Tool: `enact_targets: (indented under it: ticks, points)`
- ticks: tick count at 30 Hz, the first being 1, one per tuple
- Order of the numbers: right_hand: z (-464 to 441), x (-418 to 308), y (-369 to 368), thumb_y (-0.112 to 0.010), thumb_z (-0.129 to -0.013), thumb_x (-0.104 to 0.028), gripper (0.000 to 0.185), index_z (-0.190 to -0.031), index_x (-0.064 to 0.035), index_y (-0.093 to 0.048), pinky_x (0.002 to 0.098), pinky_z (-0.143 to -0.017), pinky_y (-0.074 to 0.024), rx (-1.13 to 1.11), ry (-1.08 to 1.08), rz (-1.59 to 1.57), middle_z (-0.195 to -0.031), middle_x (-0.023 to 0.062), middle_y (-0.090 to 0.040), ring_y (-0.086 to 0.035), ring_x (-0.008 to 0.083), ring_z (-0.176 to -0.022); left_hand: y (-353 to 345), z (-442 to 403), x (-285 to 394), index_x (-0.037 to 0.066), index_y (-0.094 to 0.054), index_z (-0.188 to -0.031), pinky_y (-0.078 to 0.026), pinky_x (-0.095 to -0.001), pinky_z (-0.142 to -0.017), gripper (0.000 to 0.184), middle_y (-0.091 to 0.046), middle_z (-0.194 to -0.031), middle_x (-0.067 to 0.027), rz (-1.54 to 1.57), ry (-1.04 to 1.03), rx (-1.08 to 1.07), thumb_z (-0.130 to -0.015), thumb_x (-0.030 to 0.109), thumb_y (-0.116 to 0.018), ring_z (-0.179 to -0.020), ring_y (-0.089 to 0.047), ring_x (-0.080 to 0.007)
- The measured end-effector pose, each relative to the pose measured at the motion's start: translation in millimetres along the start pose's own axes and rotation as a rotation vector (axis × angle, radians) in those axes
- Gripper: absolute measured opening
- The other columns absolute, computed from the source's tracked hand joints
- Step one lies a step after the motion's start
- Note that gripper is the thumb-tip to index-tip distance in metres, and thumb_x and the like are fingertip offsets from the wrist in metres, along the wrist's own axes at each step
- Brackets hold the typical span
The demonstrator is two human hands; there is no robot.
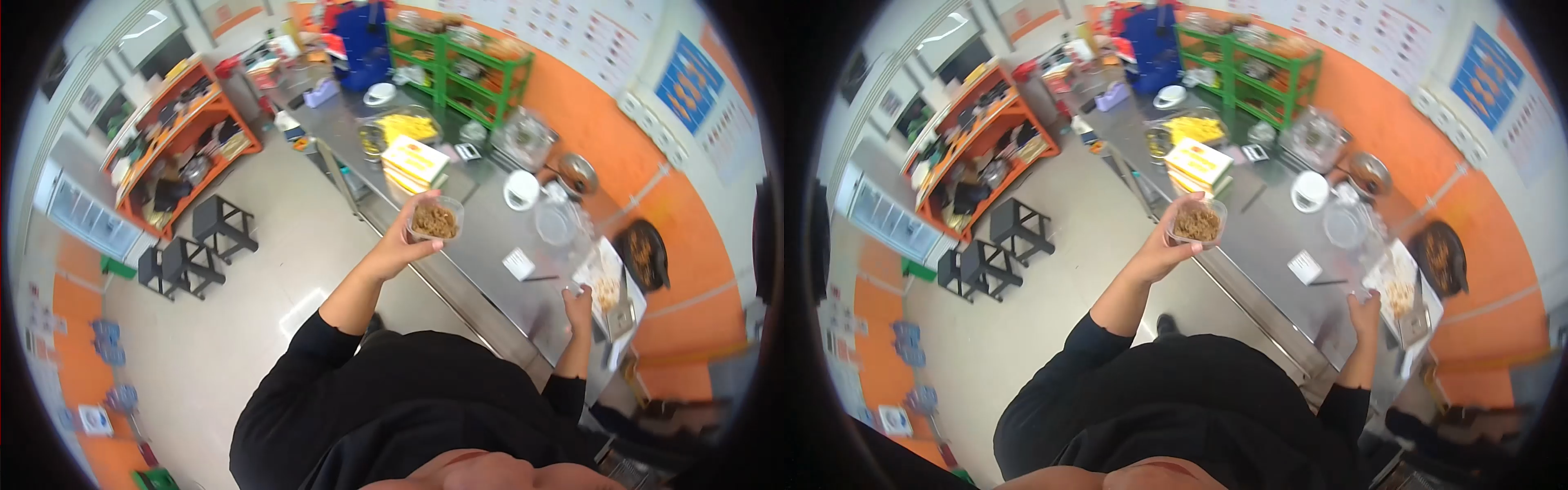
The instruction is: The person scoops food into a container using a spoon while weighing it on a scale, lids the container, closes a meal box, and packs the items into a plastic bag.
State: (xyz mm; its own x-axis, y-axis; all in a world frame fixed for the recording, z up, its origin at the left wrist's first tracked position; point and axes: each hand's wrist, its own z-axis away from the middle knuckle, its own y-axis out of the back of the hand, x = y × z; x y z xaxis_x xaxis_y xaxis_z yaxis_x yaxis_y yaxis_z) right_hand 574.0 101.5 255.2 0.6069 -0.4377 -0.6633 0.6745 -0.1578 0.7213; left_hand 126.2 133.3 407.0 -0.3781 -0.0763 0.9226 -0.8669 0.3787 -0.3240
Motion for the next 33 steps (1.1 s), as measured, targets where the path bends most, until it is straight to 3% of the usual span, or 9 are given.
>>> enact_targets:
  ticks: [1, 3, 5, 7, 13, 27, 30, 32, 33]
  points:
    - [20.2, -41.7, -5.1, -0.07, -0.077, -0.03, 0.077, -0.137, 0.0041, -0.035, 0.0392, -0.1, -0.0406, -0.141, 0.096, -0.417, -0.133, 0.0232, -0.046, -0.052, 0.0323, -0.117, 10.9, 7.3, 5.9, 0.011, -0.028, -0.146, -0.041, -0.0343, -0.101, 0.084, -0.042, -0.131, -0.0072, -0.031, -0.013, 0.006, -0.076, 0.009, -0.074, -0.122, -0.048, -0.0211]
    - [67.5, -161.6, -21.6, -0.067, -0.079, -0.019, 0.069, -0.138, -0.0023, -0.036, 0.0362, -0.097, -0.04, -0.363, 0.472, -0.579, -0.127, 0.0148, -0.046, -0.048, 0.0234, -0.116, 32.2, 23.4, 20.2, 0.01, -0.025, -0.147, -0.036, -0.0332, -0.104, 0.086, -0.042, -0.131, -0.0066, -0.045, 0.016, 0.003, -0.076, 0.006, -0.073, -0.122, -0.047, -0.0193]
    - [107.2, -257.8, -45.4, -0.066, -0.074, -0.016, 0.071, -0.138, -0.0041, -0.038, 0.0367, -0.097, -0.0391, -0.509, 0.875, -0.597, -0.124, 0.0134, -0.045, -0.045, 0.0228, -0.118, 52.4, 34.7, 36.7, 0.01, -0.024, -0.148, -0.037, -0.0333, -0.104, 0.087, -0.043, -0.131, -0.0066, -0.102, -0.001, 0.034, -0.076, 0.005, -0.072, -0.122, -0.046, -0.0189]
    - [141.3, -346.2, -61.4, -0.068, -0.071, -0.015, 0.069, -0.134, -0.005, -0.041, 0.0411, -0.096, -0.0408, -0.41, 1.265, -0.357, -0.126, 0.0157, -0.044, -0.047, 0.0287, -0.117, 86.6, 45.0, 44.7, 0.011, -0.018, -0.149, -0.035, -0.0339, -0.104, 0.09, -0.033, -0.14, -0.0099, -0.211, -0.022, 0.019, -0.076, 0.003, -0.071, -0.128, -0.038, -0.0205]
    - [194.4, -484.4, -174.2, -0.066, -0.069, -0.017, 0.061, -0.128, -0.0092, -0.05, 0.046, -0.1, -0.0353, -0.592, 1.67, -0.148, -0.124, 0.0183, -0.043, -0.044, 0.0351, -0.117, 178.3, 98.3, 93.3, 0.011, -0.008, -0.15, -0.032, -0.036, -0.107, 0.1, -0.027, -0.145, -0.0109, -0.327, -0.133, 0.144, -0.073, 0.0, -0.07, -0.133, -0.033, -0.0212]
    - [200.2, -599.2, -348.5, -0.062, -0.081, -0.023, 0.051, -0.13, -0.0113, -0.053, 0.0474, -0.103, -0.0361, -0.634, 1.759, -0.328, -0.139, 0.0206, -0.038, -0.044, 0.0401, -0.122, 335.8, 124.7, 150.6, 0.012, 0.0, -0.151, -0.031, -0.0404, -0.109, 0.104, -0.026, -0.146, -0.0127, -0.472, -0.065, 0.338, -0.071, -0.002, -0.065, -0.136, -0.031, -0.0263]
    - [165.2, -612.0, -363.4, -0.064, -0.08, -0.025, 0.056, -0.133, -0.0127, -0.05, 0.0472, -0.103, -0.0371, -0.684, 1.75, -0.41, -0.137, 0.0204, -0.041, -0.042, 0.0405, -0.124, 364.4, 88.8, 143.6, 0.011, -0.006, -0.151, -0.029, -0.0431, -0.111, 0.096, -0.028, -0.146, -0.013, -0.156, -0.085, 0.302, -0.076, 0.011, -0.065, -0.136, -0.034, -0.0287]
    - [143.8, -623.7, -376.4, -0.065, -0.08, -0.027, 0.064, -0.138, -0.0084, -0.044, 0.0467, -0.104, -0.036, -0.556, 1.758, -0.319, -0.138, 0.0208, -0.041, -0.041, 0.04, -0.126, 369.9, 56.7, 150.2, 0.008, -0.021, -0.148, -0.038, -0.0432, -0.105, 0.074, -0.037, -0.142, -0.0155, 0.649, -0.114, 0.215, -0.086, 0.026, -0.059, -0.131, -0.04, -0.0307]
    - [131.6, -627.5, -385.7, -0.065, -0.08, -0.027, 0.064, -0.138, -0.0084, -0.044, 0.0467, -0.104, -0.036, -0.572, 1.763, -0.336, -0.138, 0.0208, -0.041, -0.041, 0.04, -0.126, 372.8, 38.9, 147.9, 0.005, -0.033, -0.141, -0.042, -0.0437, -0.101, 0.06, -0.045, -0.137, -0.0148, 0.596, -0.088, 0.303, -0.095, 0.04, -0.048, -0.126, -0.046, -0.0294]
